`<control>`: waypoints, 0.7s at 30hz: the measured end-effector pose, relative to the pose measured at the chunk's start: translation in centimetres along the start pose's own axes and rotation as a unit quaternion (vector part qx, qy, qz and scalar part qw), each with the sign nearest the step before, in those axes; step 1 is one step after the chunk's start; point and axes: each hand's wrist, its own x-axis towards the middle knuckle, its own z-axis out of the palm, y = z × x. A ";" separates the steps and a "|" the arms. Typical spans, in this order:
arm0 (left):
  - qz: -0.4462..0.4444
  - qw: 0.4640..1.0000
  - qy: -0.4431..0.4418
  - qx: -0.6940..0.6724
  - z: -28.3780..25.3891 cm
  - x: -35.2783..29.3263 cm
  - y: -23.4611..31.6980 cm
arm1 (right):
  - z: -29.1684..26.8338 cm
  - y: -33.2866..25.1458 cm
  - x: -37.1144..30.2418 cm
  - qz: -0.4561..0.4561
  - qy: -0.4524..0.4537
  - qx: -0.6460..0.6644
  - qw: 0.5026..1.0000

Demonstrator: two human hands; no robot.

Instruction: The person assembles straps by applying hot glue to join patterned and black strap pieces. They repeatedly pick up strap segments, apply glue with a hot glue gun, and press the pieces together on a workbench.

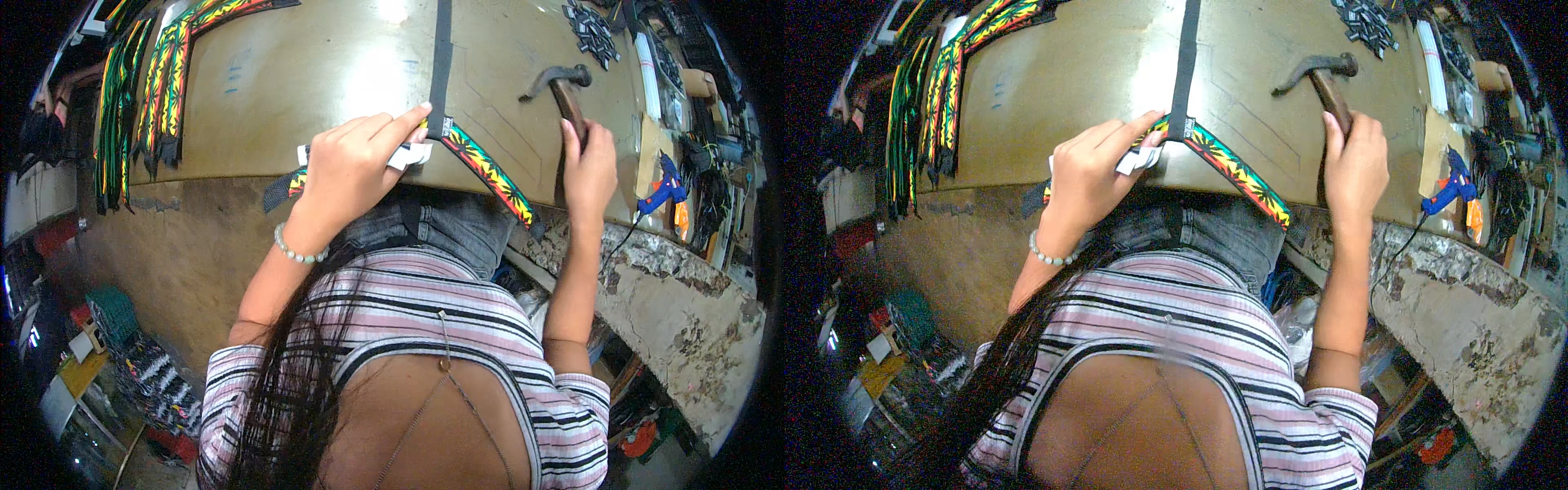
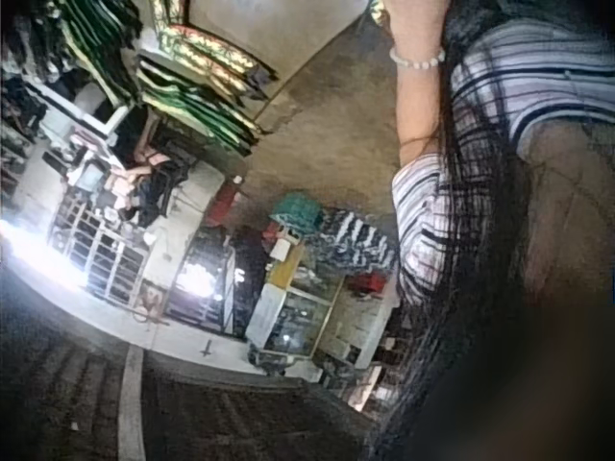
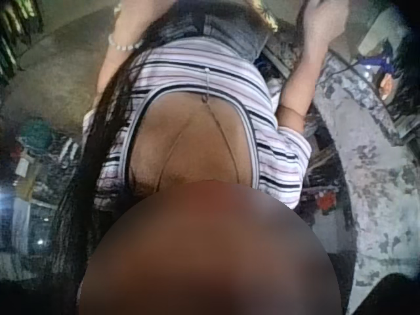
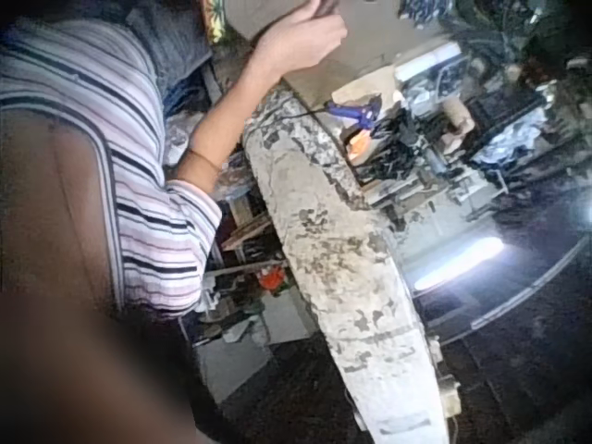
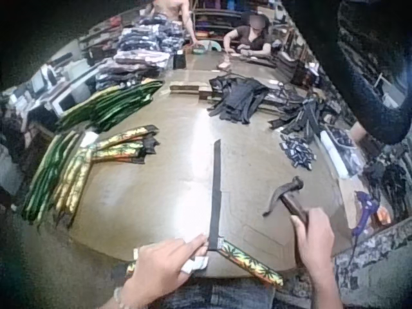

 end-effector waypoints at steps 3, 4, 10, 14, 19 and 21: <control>-0.065 0.997 -0.022 0.016 -0.8 -1.2 -0.3 | -2.8 -1.6 -0.1 0.039 0.009 0.196 0.980; -0.066 0.998 -0.009 0.001 -0.7 -1.2 -0.6 | -3.4 -2.7 -1.3 0.026 -0.013 0.280 0.960; -0.072 0.996 0.017 -0.044 0.3 -1.9 -1.2 | -2.9 -7.4 -6.9 -0.170 -0.165 0.289 0.928; -0.066 0.997 -0.005 -0.049 0.0 -2.2 -1.6 | -3.0 -7.7 -7.6 -0.150 -0.055 0.380 0.911; -0.058 0.997 -0.001 -0.051 -0.1 -2.0 -1.1 | -2.6 -7.1 -7.8 -0.110 -0.195 0.215 0.951; -0.063 0.997 -0.007 -0.050 0.0 -1.8 -1.0 | -1.8 -5.6 -6.7 -0.090 -0.113 0.258 0.955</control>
